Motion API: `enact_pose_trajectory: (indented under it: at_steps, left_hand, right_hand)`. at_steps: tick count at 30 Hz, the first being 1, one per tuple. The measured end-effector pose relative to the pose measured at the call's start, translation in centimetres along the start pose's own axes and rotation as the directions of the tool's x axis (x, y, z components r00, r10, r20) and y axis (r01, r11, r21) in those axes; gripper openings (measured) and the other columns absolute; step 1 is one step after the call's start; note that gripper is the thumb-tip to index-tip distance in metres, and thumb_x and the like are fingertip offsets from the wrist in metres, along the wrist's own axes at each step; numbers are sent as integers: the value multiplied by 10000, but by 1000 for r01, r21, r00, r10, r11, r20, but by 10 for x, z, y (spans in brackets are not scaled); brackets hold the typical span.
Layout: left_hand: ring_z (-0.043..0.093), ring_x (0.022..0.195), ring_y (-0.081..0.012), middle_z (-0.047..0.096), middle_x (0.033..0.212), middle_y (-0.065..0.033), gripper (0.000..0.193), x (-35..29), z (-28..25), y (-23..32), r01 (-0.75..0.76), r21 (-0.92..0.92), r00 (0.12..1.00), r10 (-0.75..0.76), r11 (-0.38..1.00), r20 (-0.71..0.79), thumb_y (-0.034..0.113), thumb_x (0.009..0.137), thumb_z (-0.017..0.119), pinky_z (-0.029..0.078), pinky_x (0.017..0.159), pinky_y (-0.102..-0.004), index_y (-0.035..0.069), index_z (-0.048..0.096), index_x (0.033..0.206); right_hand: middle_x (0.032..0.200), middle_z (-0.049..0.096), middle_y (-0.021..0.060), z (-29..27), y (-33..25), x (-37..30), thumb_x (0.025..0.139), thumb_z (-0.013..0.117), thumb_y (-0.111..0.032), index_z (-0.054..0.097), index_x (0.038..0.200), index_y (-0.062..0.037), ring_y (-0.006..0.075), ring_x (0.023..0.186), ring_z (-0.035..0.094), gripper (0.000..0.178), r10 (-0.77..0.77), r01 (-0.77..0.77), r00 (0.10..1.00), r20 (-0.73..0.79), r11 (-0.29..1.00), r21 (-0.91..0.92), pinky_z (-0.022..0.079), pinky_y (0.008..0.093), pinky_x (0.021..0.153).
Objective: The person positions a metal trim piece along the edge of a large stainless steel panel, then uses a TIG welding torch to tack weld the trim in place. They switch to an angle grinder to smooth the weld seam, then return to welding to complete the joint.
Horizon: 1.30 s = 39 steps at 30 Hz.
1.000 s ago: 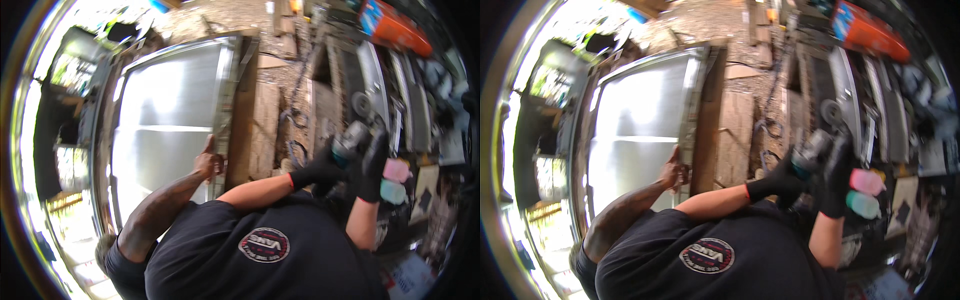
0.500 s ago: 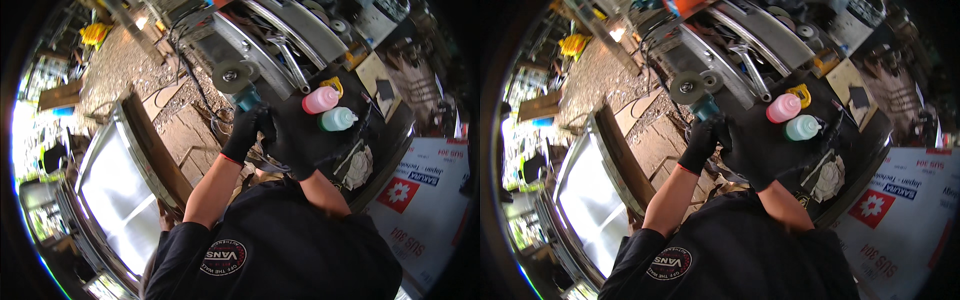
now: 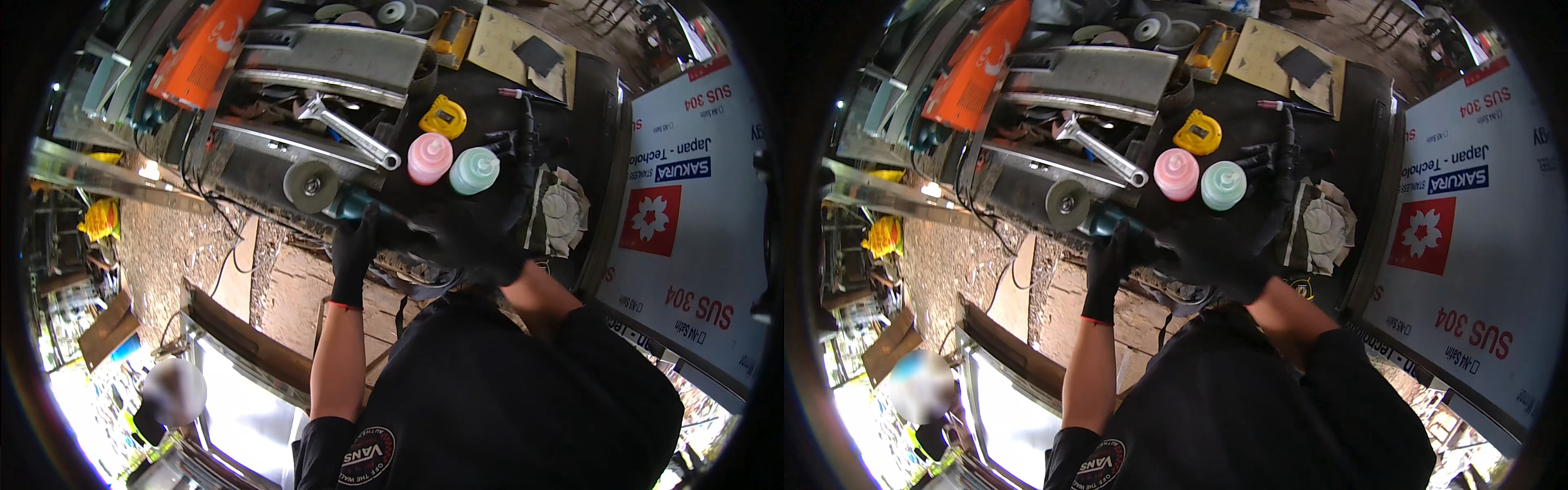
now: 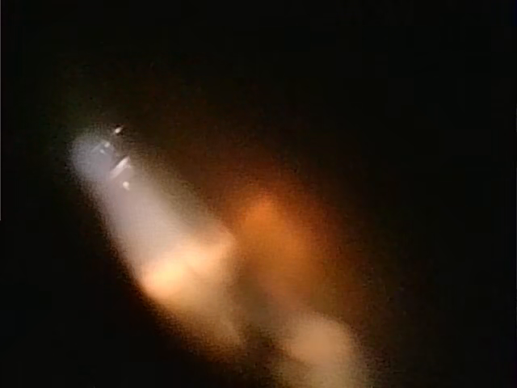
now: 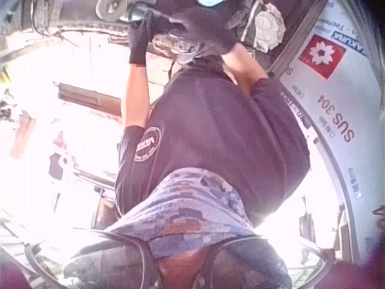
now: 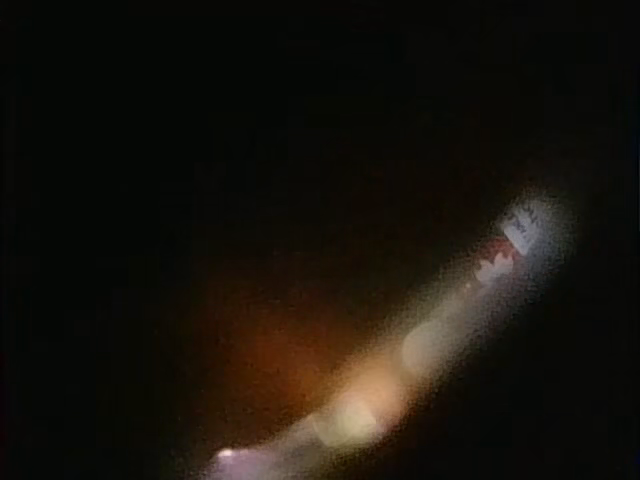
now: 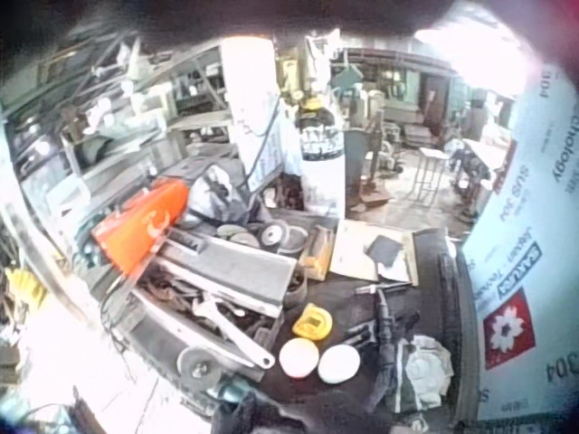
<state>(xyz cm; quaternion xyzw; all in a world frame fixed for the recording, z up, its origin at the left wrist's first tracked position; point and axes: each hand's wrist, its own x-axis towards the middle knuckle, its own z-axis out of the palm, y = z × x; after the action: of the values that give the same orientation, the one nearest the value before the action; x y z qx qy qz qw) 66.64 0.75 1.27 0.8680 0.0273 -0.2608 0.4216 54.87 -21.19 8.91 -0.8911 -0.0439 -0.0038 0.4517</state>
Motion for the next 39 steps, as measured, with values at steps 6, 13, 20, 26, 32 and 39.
enact_pose_trajectory:
  at_steps: [6,13,20,26,32,39]
  left_hand:
    - [647,633,-216,654,648,-143,669,-14,6,-10,-46,-242,995,65,969,71,595,1012,547,485,608,-386,-29,719,847]
    - [664,692,-129,704,956,-87,366,-55,-4,-45,-179,-359,849,328,916,415,319,944,682,448,448,-286,12,715,1141]
    - [696,912,-346,731,1083,-181,285,-26,30,-97,-749,203,662,694,631,283,184,908,634,542,783,-442,70,723,1153]
    - [663,739,-311,707,818,-151,205,-58,23,-76,-764,118,637,714,634,289,221,906,672,521,680,-448,36,733,970]
    - [694,914,-251,724,973,-156,337,-110,27,14,-554,-554,709,701,621,76,341,973,706,545,822,-413,47,720,1139]
    - [668,972,-174,700,1050,-91,445,-131,14,97,-519,-842,767,514,147,-383,281,974,727,553,859,-346,6,567,1287]
  right_hand:
    - [1041,745,132,-151,88,-21,947,692,-285,714,1139,-42,284,950,720,310,417,-468,717,-559,882,57,567,401,814]
    - [1094,753,181,-92,155,-3,939,564,-267,766,1082,-65,361,1040,711,320,347,-636,745,-570,629,-448,545,462,927]
    - [1476,555,205,-97,145,-19,1025,516,-153,508,1470,39,308,1339,543,484,-242,-227,819,-521,697,-680,421,435,1144]
    - [1412,597,223,-111,108,-23,1017,584,-239,544,1435,24,362,1292,581,496,-328,-19,840,-433,778,-628,440,465,1111]
    - [1357,633,218,-91,1,-48,1015,599,-215,568,1396,33,357,1227,626,456,-437,94,844,-310,691,-717,500,470,1029]
    - [1267,684,203,-20,-132,-40,973,649,-110,636,1292,55,347,1128,685,360,-378,344,921,-97,904,-253,556,460,937]
